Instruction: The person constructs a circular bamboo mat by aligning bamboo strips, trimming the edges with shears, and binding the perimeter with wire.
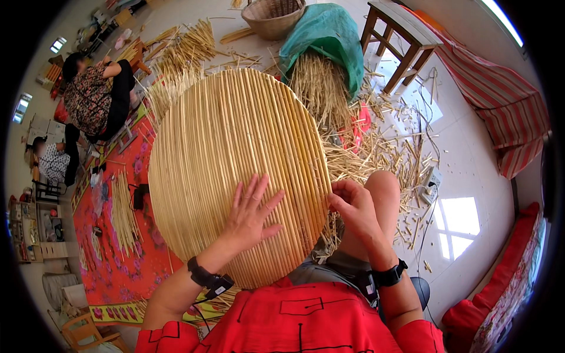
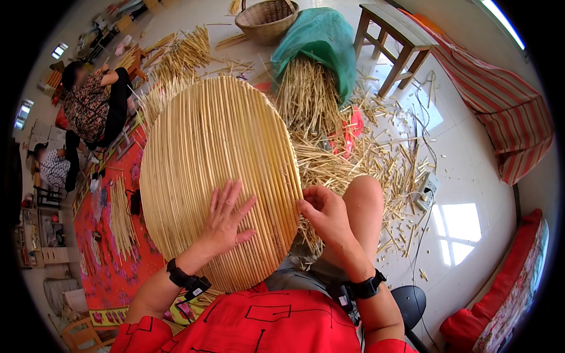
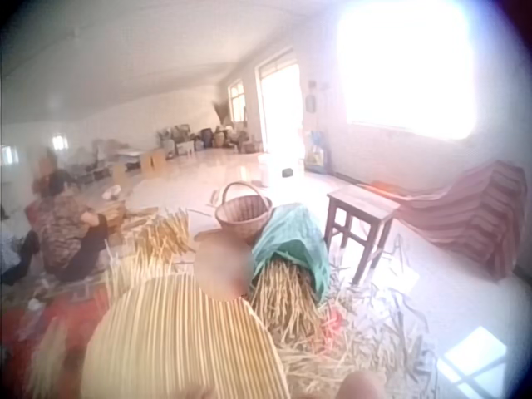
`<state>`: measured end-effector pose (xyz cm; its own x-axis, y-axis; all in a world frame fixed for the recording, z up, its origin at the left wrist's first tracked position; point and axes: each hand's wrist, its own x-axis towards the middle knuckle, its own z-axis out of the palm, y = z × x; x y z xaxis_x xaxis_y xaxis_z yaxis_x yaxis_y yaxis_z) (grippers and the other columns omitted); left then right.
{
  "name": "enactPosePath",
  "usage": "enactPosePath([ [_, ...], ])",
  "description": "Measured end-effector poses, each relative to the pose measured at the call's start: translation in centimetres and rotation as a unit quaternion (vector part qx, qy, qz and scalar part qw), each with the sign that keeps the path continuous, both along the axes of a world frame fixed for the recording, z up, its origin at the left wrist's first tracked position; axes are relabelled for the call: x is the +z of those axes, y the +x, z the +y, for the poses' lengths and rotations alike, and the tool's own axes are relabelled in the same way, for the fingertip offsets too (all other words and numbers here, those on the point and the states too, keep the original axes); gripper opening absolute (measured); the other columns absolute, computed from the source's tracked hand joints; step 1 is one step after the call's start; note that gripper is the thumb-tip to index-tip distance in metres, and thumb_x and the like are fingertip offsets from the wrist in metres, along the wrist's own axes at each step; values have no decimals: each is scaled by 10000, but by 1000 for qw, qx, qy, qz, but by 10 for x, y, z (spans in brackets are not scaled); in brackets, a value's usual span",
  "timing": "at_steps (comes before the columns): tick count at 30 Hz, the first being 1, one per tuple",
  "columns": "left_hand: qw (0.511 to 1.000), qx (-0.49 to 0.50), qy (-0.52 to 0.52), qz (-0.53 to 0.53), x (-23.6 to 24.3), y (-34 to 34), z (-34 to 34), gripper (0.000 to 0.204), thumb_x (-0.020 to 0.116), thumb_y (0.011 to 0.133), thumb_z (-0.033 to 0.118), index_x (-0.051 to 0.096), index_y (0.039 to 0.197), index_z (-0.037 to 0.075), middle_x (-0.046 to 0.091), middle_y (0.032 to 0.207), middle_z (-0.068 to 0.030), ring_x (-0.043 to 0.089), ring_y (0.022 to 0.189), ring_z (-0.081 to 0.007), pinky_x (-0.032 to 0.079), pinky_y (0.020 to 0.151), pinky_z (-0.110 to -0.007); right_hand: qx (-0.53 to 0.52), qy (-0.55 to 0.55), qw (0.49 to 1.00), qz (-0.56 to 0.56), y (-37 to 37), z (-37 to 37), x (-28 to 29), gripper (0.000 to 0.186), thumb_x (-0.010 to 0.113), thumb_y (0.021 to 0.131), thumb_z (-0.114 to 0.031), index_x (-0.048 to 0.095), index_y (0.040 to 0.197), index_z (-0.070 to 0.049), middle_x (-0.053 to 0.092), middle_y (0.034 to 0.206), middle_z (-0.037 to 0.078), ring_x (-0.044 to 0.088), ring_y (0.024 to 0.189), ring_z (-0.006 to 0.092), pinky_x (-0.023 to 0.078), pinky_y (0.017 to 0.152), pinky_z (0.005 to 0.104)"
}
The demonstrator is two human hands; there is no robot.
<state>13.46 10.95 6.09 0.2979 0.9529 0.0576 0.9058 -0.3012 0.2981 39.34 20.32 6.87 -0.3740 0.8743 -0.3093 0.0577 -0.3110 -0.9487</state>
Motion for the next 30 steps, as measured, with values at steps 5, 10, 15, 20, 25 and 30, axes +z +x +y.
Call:
enactPosePath([
  [5, 1000, 1, 3, 8, 0, 0, -1, 837, 708, 779, 459, 315, 1486, 247, 107, 1582, -154, 118, 1456, -360, 140, 1138, -592, 12, 22, 1000, 9, 0, -1, -4, 226, 656, 855, -46, 589, 1049, 49, 662, 916, 63, 629, 823, 100, 523, 748, 237],
  [10, 1000, 1, -3, 4, 0, 0, 0, 822, 699, 790, 461, 316, 1485, 248, 110, 1581, -149, 109, 1459, -355, 127, 1141, -590, 20, 14, 1000, 19, -1, -2, -3, 237, 659, 860, -34, 579, 1066, 50, 660, 909, 61, 626, 825, 99, 523, 752, 237],
  [15, 1000, 1, -11, 9, 1, 0, 1, 806, 687, 802, 469, 318, 1484, 250, 107, 1582, -144, 94, 1462, -349, 110, 1147, -583, 22, 19, 1000, 6, 0, -1, -4, 219, 641, 874, -20, 578, 1072, 49, 659, 900, 62, 620, 824, 97, 522, 743, 239],
  [20, 1000, -1, -16, 7, 1, 1, 1, 784, 655, 818, 499, 343, 1480, 216, 83, 1589, -145, 57, 1467, -348, 79, 1152, -570, 28, 11, 1000, 7, 1, 1, -3, 229, 640, 880, -20, 571, 1085, 53, 657, 910, 63, 620, 834, 99, 519, 751, 240],
  [25, 1000, 1, -22, 4, 2, 1, 1, 793, 671, 811, 480, 338, 1482, 215, 85, 1587, -150, 64, 1466, -351, 82, 1151, -572, 40, -3, 999, 27, 2, 2, -1, 240, 633, 886, -14, 559, 1105, 51, 652, 936, 65, 617, 860, 101, 513, 777, 239],
  [30, 1000, 2, -21, 20, 1, 1, 1, 813, 674, 807, 484, 299, 1491, 256, 83, 1587, -146, 87, 1463, -346, 104, 1147, -585, 48, -20, 998, 46, 4, 3, -6, 232, 621, 895, -12, 555, 1110, 45, 647, 954, 62, 617, 879, 105, 513, 788, 240],
])
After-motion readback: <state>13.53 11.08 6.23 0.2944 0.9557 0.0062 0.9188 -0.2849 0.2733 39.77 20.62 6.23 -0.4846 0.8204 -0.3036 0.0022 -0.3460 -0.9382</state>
